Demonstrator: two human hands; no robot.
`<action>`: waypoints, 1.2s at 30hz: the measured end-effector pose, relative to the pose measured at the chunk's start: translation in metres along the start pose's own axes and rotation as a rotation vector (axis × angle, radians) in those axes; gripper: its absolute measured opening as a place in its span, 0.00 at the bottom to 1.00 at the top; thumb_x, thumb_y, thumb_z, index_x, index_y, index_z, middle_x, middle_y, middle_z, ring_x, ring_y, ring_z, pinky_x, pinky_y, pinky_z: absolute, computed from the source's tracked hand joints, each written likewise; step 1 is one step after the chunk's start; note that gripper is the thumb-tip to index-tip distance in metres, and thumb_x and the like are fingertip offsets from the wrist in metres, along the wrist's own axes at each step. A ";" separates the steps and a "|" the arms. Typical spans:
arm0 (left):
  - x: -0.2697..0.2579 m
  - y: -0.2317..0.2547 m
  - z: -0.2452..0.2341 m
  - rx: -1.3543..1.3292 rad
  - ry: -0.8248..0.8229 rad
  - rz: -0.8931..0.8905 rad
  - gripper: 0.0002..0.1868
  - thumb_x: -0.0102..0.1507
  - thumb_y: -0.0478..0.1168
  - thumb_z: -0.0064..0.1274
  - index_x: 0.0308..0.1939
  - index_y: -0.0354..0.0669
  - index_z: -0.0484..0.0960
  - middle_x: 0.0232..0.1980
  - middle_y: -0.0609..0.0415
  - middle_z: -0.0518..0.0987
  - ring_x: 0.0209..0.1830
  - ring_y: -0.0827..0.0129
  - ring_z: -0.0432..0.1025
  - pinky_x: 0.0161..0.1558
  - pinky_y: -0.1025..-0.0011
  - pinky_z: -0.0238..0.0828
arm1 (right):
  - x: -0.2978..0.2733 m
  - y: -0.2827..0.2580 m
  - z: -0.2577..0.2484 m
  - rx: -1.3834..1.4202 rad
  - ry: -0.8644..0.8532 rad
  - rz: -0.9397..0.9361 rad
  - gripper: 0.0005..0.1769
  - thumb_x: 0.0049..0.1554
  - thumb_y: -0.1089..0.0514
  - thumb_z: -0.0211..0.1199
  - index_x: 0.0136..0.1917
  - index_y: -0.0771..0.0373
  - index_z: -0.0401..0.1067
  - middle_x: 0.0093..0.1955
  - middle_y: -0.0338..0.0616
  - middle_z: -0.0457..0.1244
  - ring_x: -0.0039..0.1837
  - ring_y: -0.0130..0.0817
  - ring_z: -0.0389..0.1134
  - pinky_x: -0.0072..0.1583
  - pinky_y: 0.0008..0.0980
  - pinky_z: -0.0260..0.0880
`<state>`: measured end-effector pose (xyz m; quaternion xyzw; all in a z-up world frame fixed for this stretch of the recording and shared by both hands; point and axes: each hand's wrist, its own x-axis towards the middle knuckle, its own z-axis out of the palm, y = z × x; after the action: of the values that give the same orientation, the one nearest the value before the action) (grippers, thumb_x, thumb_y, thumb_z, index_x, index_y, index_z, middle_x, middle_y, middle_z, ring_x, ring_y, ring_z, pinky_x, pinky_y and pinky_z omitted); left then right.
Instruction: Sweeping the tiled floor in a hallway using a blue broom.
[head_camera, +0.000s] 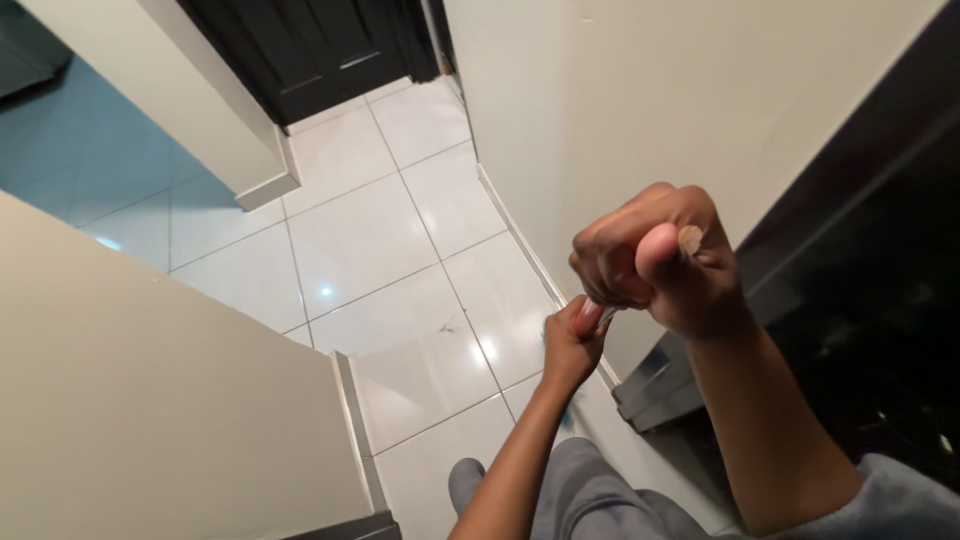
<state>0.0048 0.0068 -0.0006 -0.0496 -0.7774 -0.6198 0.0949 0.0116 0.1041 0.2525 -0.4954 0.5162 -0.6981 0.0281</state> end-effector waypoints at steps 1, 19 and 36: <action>-0.005 0.002 0.006 0.006 0.041 -0.019 0.06 0.61 0.35 0.60 0.40 0.38 0.81 0.31 0.44 0.81 0.27 0.62 0.73 0.36 0.66 0.73 | -0.002 -0.002 -0.002 0.042 -0.040 0.034 0.42 0.66 0.31 0.53 0.23 0.62 0.52 0.22 0.38 0.50 0.26 0.26 0.49 0.31 0.27 0.48; -0.037 -0.004 0.009 -0.023 0.093 0.042 0.15 0.62 0.41 0.56 0.35 0.30 0.71 0.32 0.38 0.70 0.31 0.54 0.67 0.35 0.63 0.69 | -0.053 0.045 -0.005 0.037 -0.131 0.184 0.41 0.65 0.32 0.58 0.26 0.64 0.52 0.25 0.40 0.50 0.29 0.31 0.53 0.34 0.33 0.52; -0.054 -0.067 -0.070 0.232 -0.159 -0.175 0.12 0.52 0.32 0.53 0.39 0.42 0.84 0.32 0.40 0.81 0.32 0.45 0.75 0.35 0.61 0.72 | -0.065 0.073 0.067 -0.025 0.223 0.071 0.38 0.66 0.36 0.58 0.25 0.62 0.54 0.24 0.39 0.51 0.28 0.30 0.54 0.35 0.32 0.56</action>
<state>0.0502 -0.0742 -0.0612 -0.0194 -0.8503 -0.5256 -0.0162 0.0584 0.0595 0.1535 -0.3963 0.5420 -0.7410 -0.0110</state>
